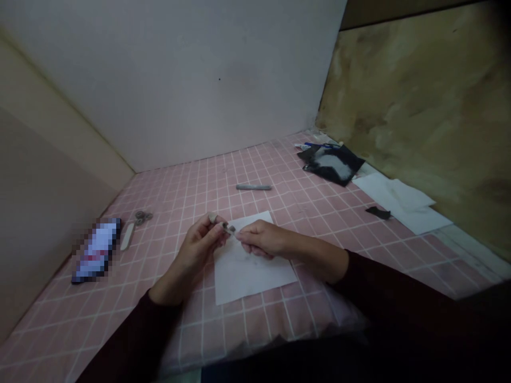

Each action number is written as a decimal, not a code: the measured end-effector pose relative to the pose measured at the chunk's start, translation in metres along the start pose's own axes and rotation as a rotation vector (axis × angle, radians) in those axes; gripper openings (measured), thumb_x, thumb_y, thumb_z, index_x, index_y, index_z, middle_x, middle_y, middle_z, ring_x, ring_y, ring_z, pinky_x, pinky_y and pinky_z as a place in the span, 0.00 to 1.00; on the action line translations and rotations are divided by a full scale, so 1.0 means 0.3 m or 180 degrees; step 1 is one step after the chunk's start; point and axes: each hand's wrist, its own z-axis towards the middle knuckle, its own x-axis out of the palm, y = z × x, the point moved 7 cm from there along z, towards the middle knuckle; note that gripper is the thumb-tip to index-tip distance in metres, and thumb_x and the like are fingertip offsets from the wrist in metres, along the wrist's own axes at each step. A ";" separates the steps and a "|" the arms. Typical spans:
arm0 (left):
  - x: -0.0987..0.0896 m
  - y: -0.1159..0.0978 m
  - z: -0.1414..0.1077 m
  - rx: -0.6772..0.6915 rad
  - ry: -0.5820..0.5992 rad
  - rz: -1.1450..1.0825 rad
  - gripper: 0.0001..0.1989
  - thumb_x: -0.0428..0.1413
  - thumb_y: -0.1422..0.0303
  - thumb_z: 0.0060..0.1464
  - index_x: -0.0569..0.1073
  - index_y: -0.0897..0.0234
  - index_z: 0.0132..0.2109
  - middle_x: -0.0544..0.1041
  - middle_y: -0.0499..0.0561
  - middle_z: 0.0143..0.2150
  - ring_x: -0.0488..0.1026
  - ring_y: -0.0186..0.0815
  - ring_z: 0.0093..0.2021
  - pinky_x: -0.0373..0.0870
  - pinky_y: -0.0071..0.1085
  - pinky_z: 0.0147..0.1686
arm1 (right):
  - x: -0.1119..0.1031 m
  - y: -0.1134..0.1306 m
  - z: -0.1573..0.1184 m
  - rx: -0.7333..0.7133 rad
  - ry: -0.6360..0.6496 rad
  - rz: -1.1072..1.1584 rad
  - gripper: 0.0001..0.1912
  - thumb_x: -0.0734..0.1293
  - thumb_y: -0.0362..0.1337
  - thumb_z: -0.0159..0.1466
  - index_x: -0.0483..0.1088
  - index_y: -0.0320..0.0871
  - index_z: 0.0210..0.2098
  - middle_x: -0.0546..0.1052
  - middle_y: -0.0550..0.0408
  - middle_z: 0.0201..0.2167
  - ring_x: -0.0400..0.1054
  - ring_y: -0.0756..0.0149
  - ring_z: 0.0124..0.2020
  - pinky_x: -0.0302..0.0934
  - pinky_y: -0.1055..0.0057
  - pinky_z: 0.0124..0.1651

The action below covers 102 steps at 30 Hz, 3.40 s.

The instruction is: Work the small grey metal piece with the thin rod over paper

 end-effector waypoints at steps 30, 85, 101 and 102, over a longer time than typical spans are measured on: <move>-0.014 -0.006 0.012 0.0018 0.0354 0.0557 0.13 0.64 0.64 0.56 0.75 0.63 0.46 0.74 0.47 0.33 0.70 0.28 0.30 0.66 0.24 0.31 | 0.045 -0.009 -0.012 0.0363 0.0267 0.1055 0.22 0.56 0.40 0.74 0.62 0.41 0.24 0.56 0.69 0.08 0.43 0.80 0.08 0.40 0.81 0.12; -0.010 0.015 0.015 -0.0138 0.0042 0.0168 0.12 0.64 0.61 0.55 0.76 0.67 0.37 0.71 0.45 0.25 0.64 0.24 0.23 0.62 0.20 0.25 | -0.026 0.054 -0.010 -0.0497 -0.0958 -0.1179 0.16 0.60 0.37 0.70 0.60 0.42 0.25 0.62 0.60 0.21 0.54 0.73 0.24 0.48 0.73 0.30; -0.011 0.023 0.020 -0.0275 0.0013 0.0106 0.13 0.61 0.60 0.58 0.76 0.68 0.34 0.70 0.46 0.23 0.65 0.26 0.21 0.58 0.23 0.22 | -0.015 0.061 -0.007 -0.0673 -0.0777 -0.1462 0.17 0.61 0.34 0.69 0.62 0.41 0.23 0.66 0.59 0.22 0.59 0.72 0.26 0.49 0.72 0.34; -0.010 0.020 0.020 -0.0243 0.0006 0.0100 0.13 0.62 0.60 0.57 0.76 0.67 0.35 0.71 0.46 0.24 0.66 0.27 0.22 0.59 0.23 0.23 | -0.005 0.052 -0.002 -0.0558 -0.0610 -0.1313 0.17 0.60 0.34 0.69 0.62 0.41 0.22 0.66 0.60 0.21 0.59 0.73 0.25 0.50 0.73 0.33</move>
